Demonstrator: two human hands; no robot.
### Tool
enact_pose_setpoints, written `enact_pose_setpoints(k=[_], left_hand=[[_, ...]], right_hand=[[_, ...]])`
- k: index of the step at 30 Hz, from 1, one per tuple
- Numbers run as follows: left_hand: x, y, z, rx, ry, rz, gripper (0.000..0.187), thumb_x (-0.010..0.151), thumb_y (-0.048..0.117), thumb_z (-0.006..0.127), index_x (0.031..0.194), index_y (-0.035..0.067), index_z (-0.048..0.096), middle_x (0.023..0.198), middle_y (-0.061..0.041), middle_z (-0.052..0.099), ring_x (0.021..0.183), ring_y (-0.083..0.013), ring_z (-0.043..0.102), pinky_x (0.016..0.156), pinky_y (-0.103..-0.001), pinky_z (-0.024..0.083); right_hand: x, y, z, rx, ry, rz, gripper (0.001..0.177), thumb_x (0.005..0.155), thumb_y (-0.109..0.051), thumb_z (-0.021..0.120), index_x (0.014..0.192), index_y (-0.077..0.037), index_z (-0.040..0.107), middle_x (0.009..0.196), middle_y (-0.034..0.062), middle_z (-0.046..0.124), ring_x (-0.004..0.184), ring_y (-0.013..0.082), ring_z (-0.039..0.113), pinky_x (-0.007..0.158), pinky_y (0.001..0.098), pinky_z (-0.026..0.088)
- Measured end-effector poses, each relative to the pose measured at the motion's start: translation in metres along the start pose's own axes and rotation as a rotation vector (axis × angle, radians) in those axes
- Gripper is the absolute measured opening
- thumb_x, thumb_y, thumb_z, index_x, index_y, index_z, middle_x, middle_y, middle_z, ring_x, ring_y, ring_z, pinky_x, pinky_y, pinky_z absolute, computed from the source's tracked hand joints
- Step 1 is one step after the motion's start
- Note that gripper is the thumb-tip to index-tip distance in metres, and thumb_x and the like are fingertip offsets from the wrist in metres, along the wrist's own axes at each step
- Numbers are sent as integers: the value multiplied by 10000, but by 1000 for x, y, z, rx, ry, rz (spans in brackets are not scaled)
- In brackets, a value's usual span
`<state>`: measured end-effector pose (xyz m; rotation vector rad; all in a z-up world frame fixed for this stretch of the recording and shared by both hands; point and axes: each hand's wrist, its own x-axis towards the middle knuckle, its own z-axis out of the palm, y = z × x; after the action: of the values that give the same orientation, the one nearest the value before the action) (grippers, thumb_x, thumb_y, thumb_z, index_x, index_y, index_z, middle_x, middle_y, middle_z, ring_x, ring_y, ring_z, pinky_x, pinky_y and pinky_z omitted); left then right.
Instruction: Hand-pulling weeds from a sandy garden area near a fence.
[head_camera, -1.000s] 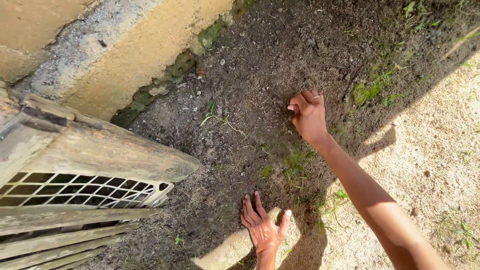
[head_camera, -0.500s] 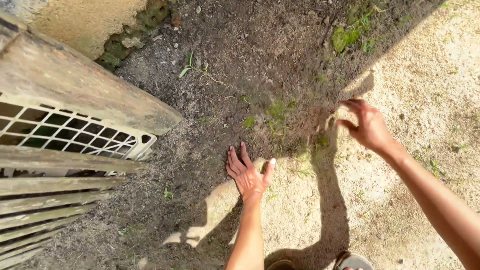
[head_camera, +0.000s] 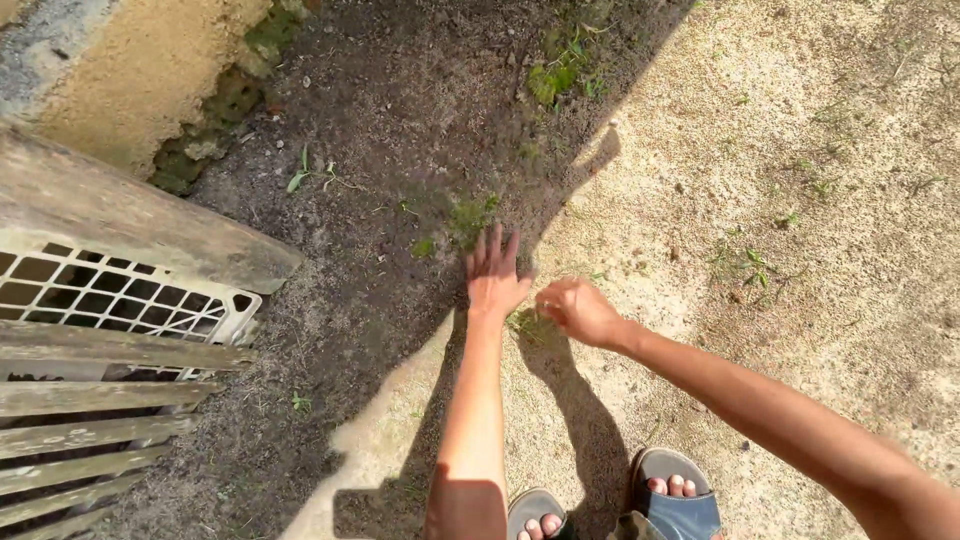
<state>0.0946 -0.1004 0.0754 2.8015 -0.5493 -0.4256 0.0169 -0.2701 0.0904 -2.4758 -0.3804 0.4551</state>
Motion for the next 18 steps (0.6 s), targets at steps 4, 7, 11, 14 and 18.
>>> enact_pose_setpoints(k=[4,7,11,14,18], left_hand=[[-16,-25,54,-26,-23,-39,809,849,372,667,1557,152,344,1631,-241,194,1485,-422,266,1114,-629,287],[-51,-55,76,-131,229,-76,291,990,-107,477,1178,-33,687,1378,-311,590,1073,-383,698,794,-354,650],[-110,-82,33,-169,23,-348,359,989,-107,456,1257,11,662,1249,-305,619,782,-302,770,605,-335,636],[-128,-84,12,8,329,-291,373,894,48,555,1240,81,692,1246,-268,583,782,-308,747,560,-351,639],[-125,-77,9,246,708,-152,346,922,197,580,1260,178,651,1261,-204,542,895,-330,723,591,-280,625]], right_hand=[[9,68,-35,-295,182,110,248,906,-47,698,1153,-32,717,1119,161,716,969,263,672,886,409,607],[7,81,-47,-335,211,233,370,901,-34,659,1270,-6,648,1193,204,658,1000,284,621,870,411,577],[-7,46,-2,-151,155,343,358,974,-62,613,1328,-9,588,1263,202,580,1031,305,595,899,388,575],[-25,-10,32,-3,50,90,461,840,-9,658,1297,-38,603,1250,156,601,1042,282,611,931,377,575],[-18,-19,35,-32,140,-217,535,722,31,733,1239,-86,661,1145,116,671,992,258,606,883,371,533]])
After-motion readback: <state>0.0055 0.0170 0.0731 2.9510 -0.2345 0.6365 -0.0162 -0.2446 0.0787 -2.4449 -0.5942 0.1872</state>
